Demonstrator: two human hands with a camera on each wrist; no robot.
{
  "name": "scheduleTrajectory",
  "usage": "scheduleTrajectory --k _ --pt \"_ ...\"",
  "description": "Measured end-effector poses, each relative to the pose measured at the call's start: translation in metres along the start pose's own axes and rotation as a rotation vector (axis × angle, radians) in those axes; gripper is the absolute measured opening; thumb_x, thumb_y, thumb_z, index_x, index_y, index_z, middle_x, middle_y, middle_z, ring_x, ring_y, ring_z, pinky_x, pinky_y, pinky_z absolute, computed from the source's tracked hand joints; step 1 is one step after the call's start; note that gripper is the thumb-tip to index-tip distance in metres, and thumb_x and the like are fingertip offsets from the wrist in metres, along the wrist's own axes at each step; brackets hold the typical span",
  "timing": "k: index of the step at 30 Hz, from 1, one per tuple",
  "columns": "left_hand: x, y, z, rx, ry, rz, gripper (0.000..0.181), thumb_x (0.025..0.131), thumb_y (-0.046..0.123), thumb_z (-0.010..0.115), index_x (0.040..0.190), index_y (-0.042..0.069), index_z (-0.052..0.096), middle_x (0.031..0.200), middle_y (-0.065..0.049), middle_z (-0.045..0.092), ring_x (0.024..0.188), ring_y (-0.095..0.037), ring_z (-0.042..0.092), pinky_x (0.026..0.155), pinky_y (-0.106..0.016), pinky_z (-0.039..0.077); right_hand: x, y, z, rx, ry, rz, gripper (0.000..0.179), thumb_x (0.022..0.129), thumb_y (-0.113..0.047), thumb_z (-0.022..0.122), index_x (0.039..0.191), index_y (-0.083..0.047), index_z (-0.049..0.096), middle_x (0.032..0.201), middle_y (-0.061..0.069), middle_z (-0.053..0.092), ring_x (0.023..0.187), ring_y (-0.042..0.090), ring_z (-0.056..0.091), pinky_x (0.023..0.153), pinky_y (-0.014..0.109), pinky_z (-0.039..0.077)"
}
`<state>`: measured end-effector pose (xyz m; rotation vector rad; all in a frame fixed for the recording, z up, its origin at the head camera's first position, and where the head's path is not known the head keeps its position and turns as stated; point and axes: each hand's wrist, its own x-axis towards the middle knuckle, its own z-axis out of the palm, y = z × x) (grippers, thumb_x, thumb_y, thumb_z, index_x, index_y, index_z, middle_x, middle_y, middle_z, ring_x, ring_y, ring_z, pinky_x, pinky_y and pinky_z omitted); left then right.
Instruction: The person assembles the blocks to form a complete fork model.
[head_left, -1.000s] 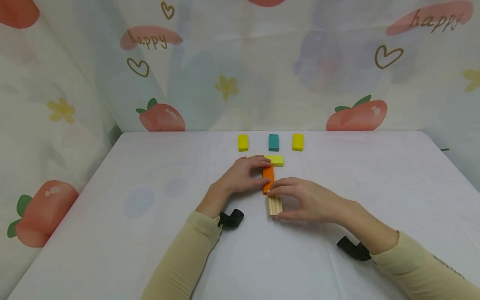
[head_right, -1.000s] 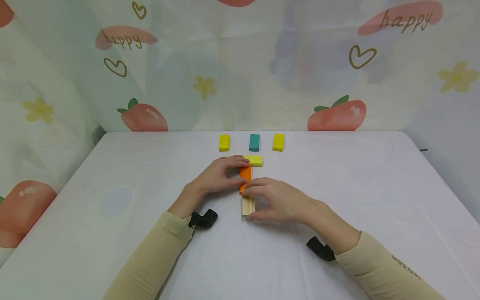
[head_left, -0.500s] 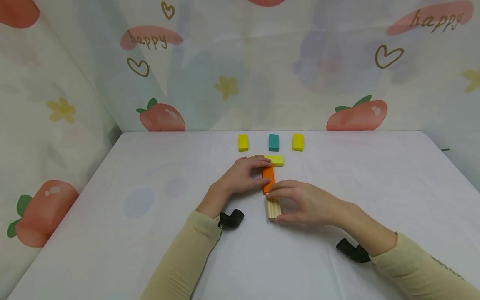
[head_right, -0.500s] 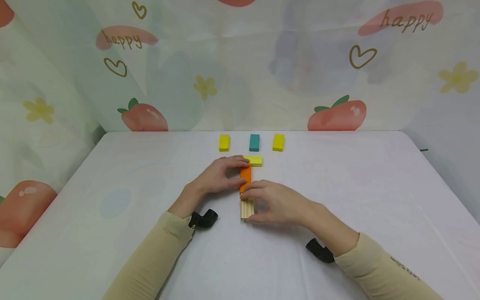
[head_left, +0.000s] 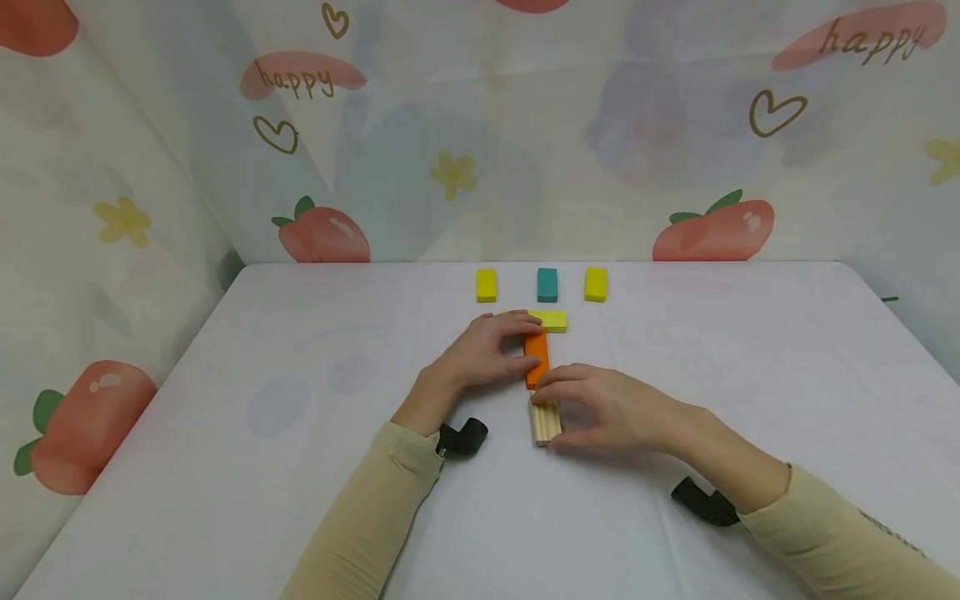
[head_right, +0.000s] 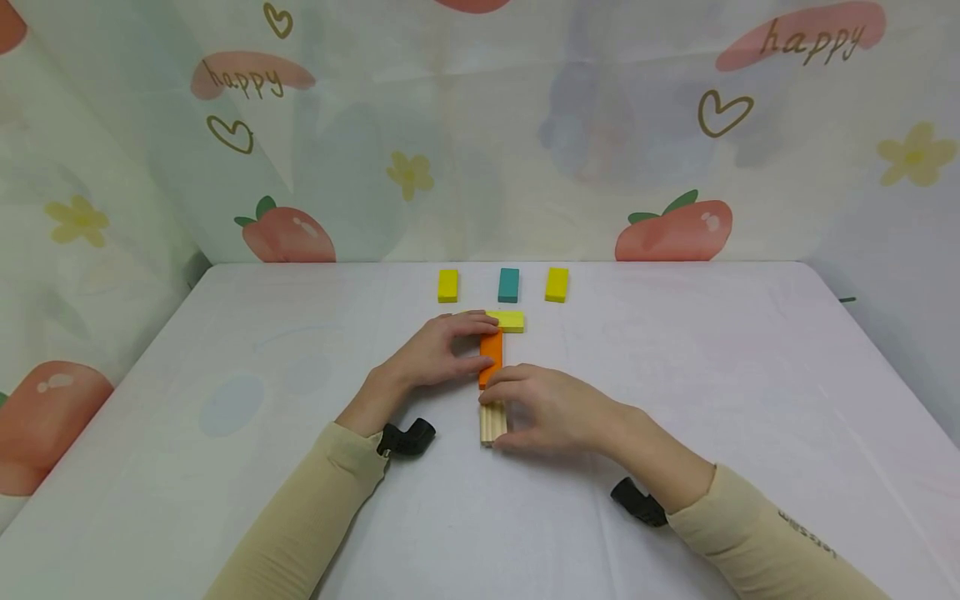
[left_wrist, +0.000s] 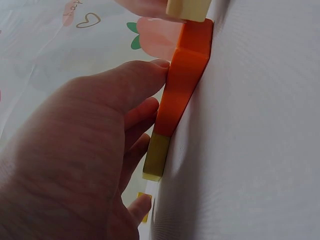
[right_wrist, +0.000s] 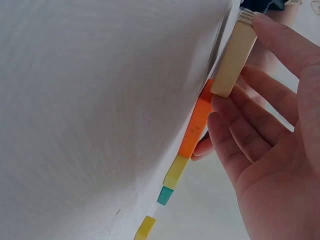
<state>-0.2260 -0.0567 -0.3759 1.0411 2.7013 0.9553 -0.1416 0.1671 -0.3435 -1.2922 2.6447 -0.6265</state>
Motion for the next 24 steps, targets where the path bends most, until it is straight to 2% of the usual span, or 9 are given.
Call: scheduleTrajectory --k 24 --pt "0.0005 -0.0007 0.0001 -0.013 -0.002 0.001 0.045 0.092 0.025 0.074 0.134 0.01 0.066 0.141 -0.002 0.059 0.141 -0.016 0.041 0.12 -0.044 0.021 0.001 -0.0001 0.0032 -0.029 -0.011 -0.036 0.043 0.085 -0.031 0.082 0.123 -0.013 0.07 0.131 0.001 0.062 0.123 0.021 0.057 0.103 0.046 0.047"
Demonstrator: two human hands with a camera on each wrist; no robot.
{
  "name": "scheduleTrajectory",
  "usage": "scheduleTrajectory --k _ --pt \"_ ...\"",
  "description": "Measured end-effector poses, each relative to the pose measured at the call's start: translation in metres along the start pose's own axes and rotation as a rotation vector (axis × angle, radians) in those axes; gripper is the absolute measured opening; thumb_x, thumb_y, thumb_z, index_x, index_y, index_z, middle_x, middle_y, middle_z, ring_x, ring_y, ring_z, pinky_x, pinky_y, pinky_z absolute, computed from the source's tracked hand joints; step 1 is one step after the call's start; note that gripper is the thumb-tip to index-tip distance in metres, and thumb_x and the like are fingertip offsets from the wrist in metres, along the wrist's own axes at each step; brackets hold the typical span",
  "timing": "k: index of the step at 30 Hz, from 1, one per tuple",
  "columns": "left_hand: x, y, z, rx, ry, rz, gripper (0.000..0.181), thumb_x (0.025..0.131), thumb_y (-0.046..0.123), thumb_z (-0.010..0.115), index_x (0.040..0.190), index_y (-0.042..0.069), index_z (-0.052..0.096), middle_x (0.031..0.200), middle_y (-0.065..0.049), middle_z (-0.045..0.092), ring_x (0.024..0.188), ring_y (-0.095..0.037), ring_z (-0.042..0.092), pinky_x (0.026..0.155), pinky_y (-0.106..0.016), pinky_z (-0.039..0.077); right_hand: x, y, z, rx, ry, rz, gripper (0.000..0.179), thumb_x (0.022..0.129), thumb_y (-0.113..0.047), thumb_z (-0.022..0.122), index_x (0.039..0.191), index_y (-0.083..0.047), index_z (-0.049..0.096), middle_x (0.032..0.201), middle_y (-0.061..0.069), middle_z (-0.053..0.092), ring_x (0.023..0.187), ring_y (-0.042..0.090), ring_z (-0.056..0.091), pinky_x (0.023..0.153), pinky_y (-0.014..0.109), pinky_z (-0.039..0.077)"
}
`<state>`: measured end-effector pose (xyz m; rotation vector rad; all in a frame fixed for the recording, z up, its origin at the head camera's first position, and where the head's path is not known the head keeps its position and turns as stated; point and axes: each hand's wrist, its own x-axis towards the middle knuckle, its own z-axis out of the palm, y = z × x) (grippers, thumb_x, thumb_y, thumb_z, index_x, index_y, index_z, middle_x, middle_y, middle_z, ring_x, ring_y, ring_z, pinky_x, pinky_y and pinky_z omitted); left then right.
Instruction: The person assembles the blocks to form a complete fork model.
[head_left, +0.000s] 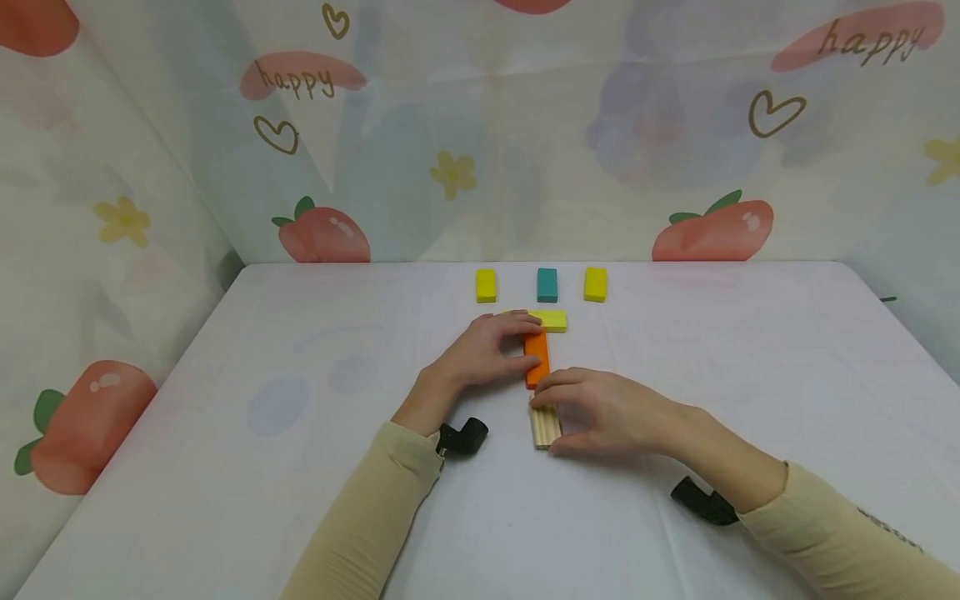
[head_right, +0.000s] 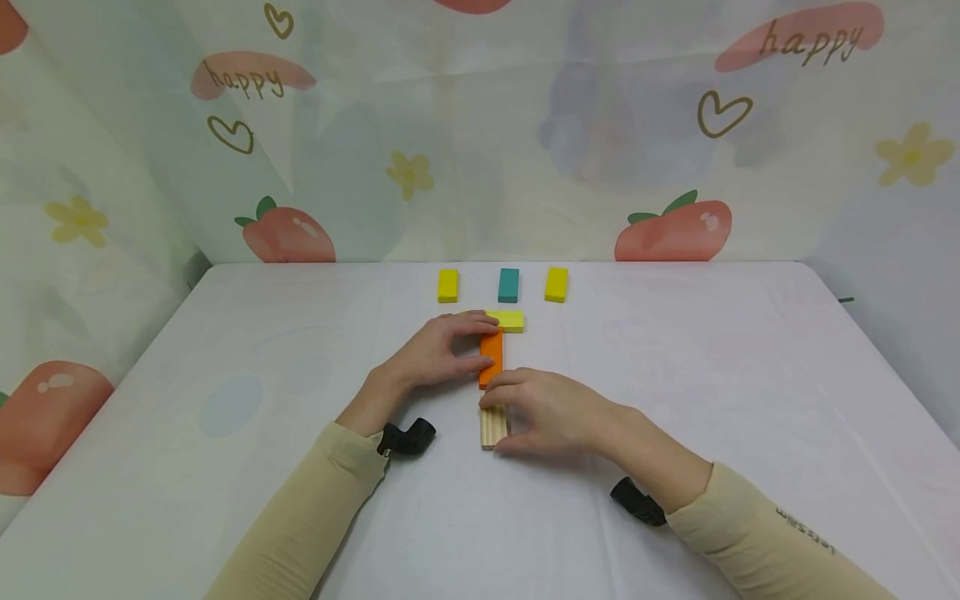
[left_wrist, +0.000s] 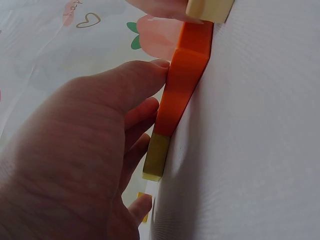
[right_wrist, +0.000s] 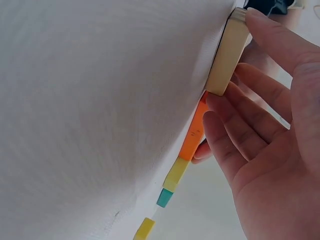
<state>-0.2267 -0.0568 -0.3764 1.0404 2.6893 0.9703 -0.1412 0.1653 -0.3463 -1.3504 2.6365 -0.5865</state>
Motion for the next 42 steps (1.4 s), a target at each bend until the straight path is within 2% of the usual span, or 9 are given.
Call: scheduleTrajectory --k 13,22,29,42 --pt "-0.0001 0.0006 0.0002 0.007 -0.01 -0.023 0.046 0.093 0.027 0.074 0.136 0.012 0.065 0.143 0.0 0.058 0.142 -0.016 0.04 0.12 -0.042 0.022 0.0006 -0.0006 0.0001 -0.002 -0.018 0.008 0.043 0.085 -0.03 0.083 0.123 -0.014 0.07 0.132 0.0 0.061 0.123 0.022 0.056 0.104 0.046 0.046" --pt "-0.0006 0.001 0.0004 -0.002 -0.001 -0.01 0.046 0.093 0.027 0.075 0.135 0.011 0.066 0.141 0.0 0.059 0.142 -0.016 0.04 0.119 -0.041 0.023 -0.0025 -0.0019 -0.0032 -0.001 0.003 0.012 0.041 0.087 -0.032 0.082 0.123 -0.016 0.07 0.131 -0.001 0.061 0.123 0.021 0.055 0.104 0.046 0.046" --pt "-0.0008 0.0019 0.0003 -0.008 0.0 -0.018 0.046 0.093 0.027 0.075 0.135 0.011 0.066 0.142 0.0 0.058 0.142 -0.016 0.04 0.119 -0.042 0.022 -0.004 0.0003 -0.0066 0.004 0.01 -0.003 0.037 0.087 -0.029 0.082 0.121 -0.018 0.072 0.13 0.0 0.061 0.121 0.021 0.055 0.102 0.047 0.048" --pt "0.0 0.0015 0.0002 0.001 -0.005 -0.029 0.046 0.093 0.027 0.074 0.135 0.011 0.066 0.142 0.0 0.058 0.142 -0.016 0.04 0.12 -0.042 0.022 -0.0055 0.0019 -0.0067 0.006 0.007 -0.064 0.025 0.087 -0.025 0.081 0.112 -0.023 0.075 0.123 -0.006 0.06 0.113 0.017 0.057 0.097 0.042 0.051"
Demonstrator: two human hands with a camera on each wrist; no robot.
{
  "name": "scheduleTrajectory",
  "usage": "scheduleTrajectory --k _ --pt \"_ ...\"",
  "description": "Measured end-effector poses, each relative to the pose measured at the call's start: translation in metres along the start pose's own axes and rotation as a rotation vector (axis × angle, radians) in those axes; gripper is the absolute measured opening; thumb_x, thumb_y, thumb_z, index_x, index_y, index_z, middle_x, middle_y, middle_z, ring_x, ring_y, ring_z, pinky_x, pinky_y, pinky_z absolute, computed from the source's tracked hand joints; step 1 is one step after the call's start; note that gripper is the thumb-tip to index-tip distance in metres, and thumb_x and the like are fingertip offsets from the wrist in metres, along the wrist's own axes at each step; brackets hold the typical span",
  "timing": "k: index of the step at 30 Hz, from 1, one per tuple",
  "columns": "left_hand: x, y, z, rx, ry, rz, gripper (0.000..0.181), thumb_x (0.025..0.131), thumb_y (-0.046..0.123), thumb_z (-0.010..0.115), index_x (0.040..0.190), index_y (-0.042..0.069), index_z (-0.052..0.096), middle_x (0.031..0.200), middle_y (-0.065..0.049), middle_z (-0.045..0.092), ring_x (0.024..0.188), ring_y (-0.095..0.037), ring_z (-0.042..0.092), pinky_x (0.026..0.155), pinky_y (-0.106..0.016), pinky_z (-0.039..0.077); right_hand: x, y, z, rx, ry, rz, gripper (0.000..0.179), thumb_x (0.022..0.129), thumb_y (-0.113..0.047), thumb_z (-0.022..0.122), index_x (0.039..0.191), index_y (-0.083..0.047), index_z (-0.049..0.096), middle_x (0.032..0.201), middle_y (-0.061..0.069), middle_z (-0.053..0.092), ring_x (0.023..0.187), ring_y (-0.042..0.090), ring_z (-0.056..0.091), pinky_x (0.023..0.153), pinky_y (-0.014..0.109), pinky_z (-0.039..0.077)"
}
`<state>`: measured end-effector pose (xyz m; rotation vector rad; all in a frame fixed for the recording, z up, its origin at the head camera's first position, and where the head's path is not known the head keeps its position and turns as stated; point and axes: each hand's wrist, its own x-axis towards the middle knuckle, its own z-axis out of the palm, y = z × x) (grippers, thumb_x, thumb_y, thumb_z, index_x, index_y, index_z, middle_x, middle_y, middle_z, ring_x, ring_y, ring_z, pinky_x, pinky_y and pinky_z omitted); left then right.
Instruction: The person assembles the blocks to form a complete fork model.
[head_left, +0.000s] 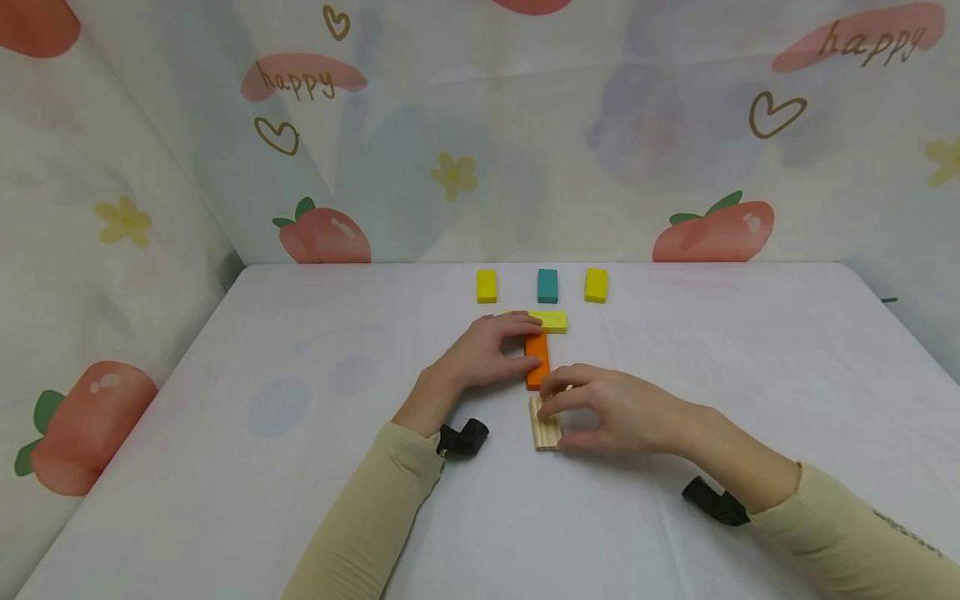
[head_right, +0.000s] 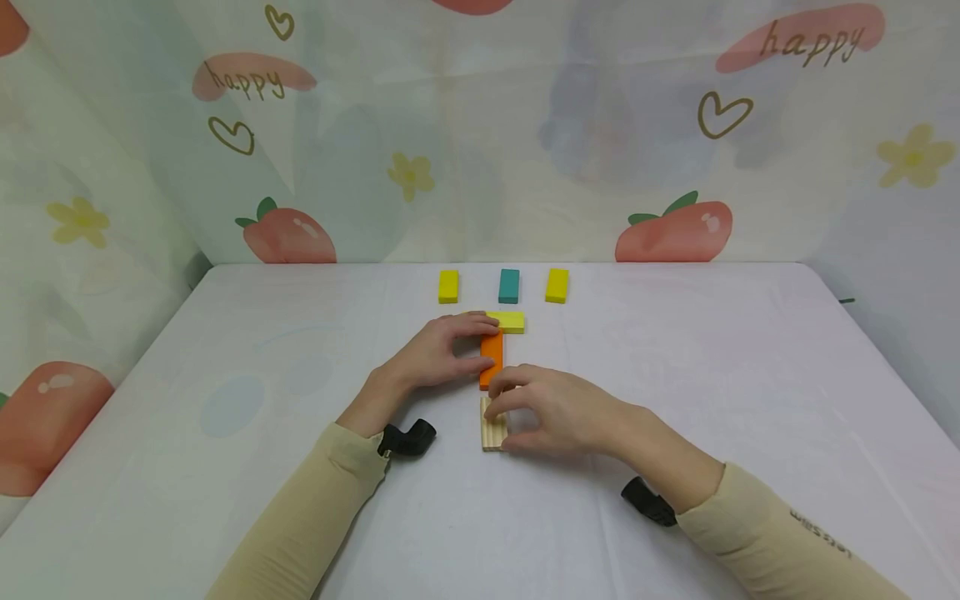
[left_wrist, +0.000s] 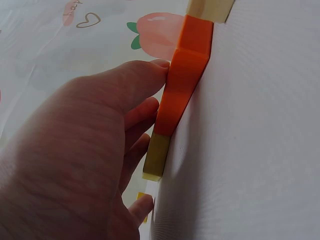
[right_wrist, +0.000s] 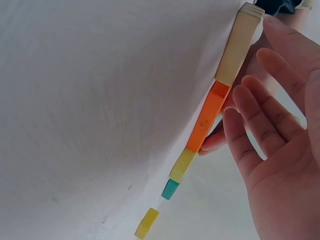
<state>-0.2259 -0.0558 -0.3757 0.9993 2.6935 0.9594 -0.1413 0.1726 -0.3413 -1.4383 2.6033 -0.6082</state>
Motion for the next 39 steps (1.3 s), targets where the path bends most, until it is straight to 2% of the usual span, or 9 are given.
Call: scheduleTrajectory --k 10,39 --pt "0.0004 -0.0009 0.0 0.003 0.002 0.019 0.046 0.093 0.028 0.074 0.135 0.011 0.066 0.142 0.0 0.058 0.142 -0.016 0.04 0.119 -0.043 0.023 -0.0005 -0.0001 0.0035 -0.036 0.01 0.0 0.023 0.087 -0.024 0.082 0.109 -0.023 0.076 0.117 -0.009 0.058 0.108 0.014 0.057 0.093 0.036 0.053" --pt "-0.0001 -0.0011 -0.0001 -0.004 0.008 0.03 0.045 0.093 0.026 0.073 0.135 0.01 0.066 0.142 -0.001 0.059 0.142 -0.015 0.04 0.119 -0.04 0.024 0.0034 0.0012 0.004 -0.061 0.024 0.008 0.024 0.087 -0.024 0.081 0.109 -0.021 0.075 0.118 -0.007 0.06 0.11 0.016 0.057 0.096 0.04 0.051"
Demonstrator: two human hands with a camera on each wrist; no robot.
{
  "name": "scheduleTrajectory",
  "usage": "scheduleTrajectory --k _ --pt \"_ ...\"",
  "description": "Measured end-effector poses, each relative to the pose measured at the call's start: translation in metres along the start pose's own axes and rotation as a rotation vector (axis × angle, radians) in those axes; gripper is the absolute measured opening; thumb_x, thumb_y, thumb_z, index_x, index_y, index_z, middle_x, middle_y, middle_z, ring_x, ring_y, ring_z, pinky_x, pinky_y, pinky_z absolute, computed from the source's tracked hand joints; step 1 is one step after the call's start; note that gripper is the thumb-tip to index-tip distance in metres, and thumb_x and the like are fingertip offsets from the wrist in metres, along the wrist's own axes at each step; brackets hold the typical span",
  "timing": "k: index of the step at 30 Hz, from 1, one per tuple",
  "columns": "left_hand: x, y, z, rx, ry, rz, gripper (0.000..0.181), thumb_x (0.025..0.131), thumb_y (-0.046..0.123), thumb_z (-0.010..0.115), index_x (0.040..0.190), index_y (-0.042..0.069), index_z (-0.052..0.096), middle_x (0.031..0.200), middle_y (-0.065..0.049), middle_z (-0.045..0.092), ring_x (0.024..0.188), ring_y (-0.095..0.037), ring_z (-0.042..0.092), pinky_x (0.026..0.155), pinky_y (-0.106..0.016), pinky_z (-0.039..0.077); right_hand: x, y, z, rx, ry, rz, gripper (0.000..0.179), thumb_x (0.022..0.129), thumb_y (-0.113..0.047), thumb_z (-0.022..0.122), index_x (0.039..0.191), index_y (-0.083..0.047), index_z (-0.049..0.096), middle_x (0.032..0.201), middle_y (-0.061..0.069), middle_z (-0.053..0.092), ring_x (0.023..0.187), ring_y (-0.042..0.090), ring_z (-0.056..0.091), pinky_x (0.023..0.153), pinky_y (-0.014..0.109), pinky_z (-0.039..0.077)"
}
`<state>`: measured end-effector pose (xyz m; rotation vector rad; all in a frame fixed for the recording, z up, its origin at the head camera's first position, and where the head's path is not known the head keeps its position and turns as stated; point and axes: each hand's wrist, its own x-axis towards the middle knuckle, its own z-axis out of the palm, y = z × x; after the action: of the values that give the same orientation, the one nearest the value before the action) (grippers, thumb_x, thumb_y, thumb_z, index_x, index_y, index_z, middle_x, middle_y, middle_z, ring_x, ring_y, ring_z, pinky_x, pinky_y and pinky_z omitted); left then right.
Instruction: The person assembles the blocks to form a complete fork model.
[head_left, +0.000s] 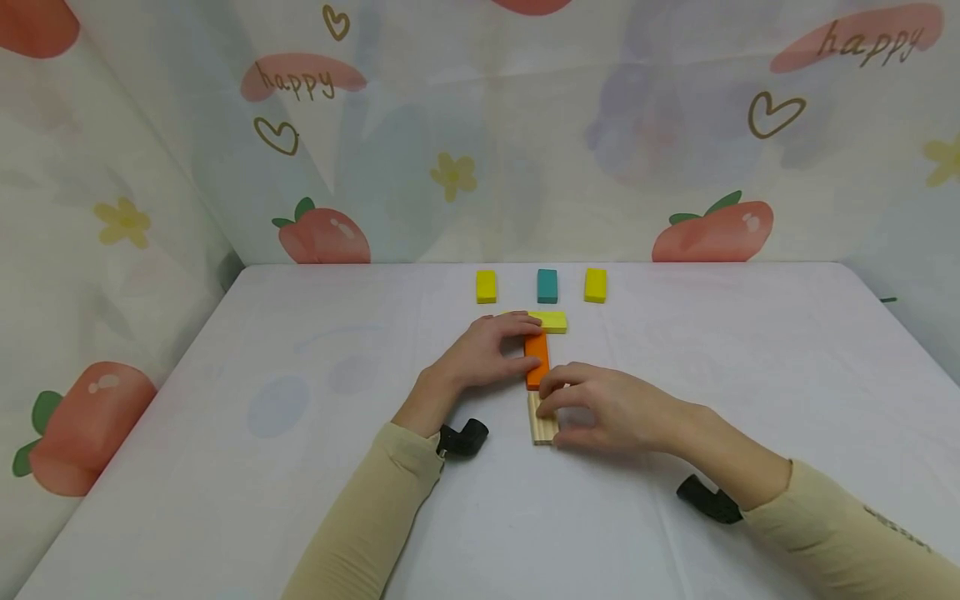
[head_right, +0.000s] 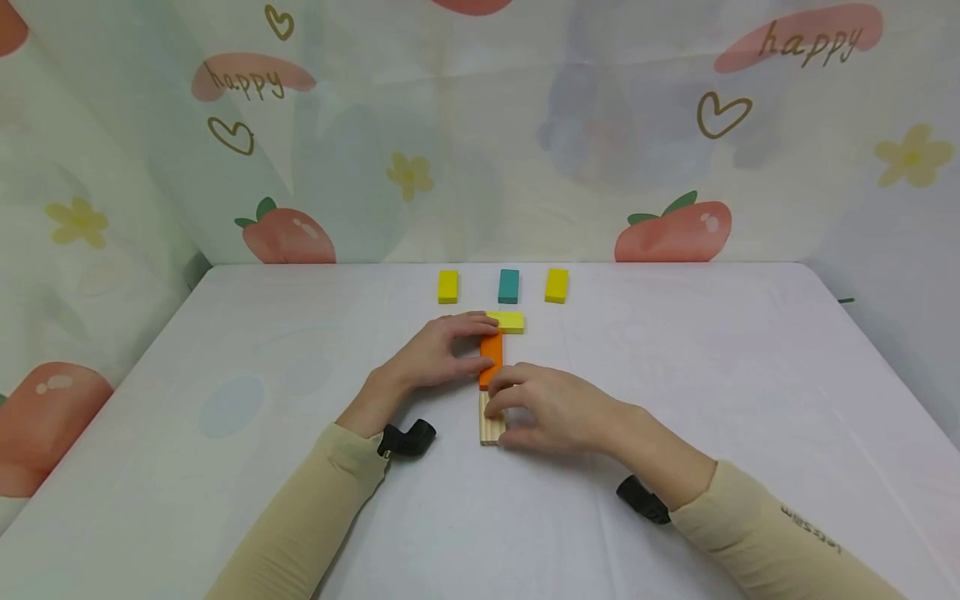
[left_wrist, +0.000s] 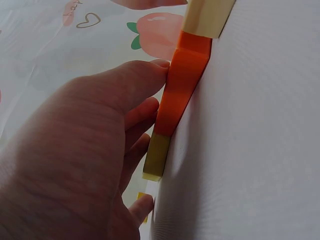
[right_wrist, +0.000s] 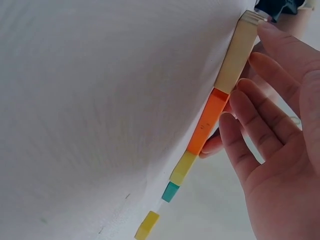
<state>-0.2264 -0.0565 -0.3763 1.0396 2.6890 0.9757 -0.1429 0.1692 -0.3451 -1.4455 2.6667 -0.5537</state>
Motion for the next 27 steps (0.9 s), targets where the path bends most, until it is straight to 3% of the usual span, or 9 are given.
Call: scheduleTrajectory --k 27 --pt "-0.0001 -0.0008 0.0008 0.014 0.001 -0.01 0.045 0.093 0.028 0.073 0.135 0.012 0.066 0.142 0.001 0.058 0.142 -0.015 0.039 0.119 -0.038 0.025 0.0038 0.0017 0.0003 -0.015 0.003 0.013 0.023 0.088 -0.025 0.08 0.11 -0.02 0.074 0.119 -0.005 0.061 0.11 0.016 0.058 0.096 0.04 0.052"
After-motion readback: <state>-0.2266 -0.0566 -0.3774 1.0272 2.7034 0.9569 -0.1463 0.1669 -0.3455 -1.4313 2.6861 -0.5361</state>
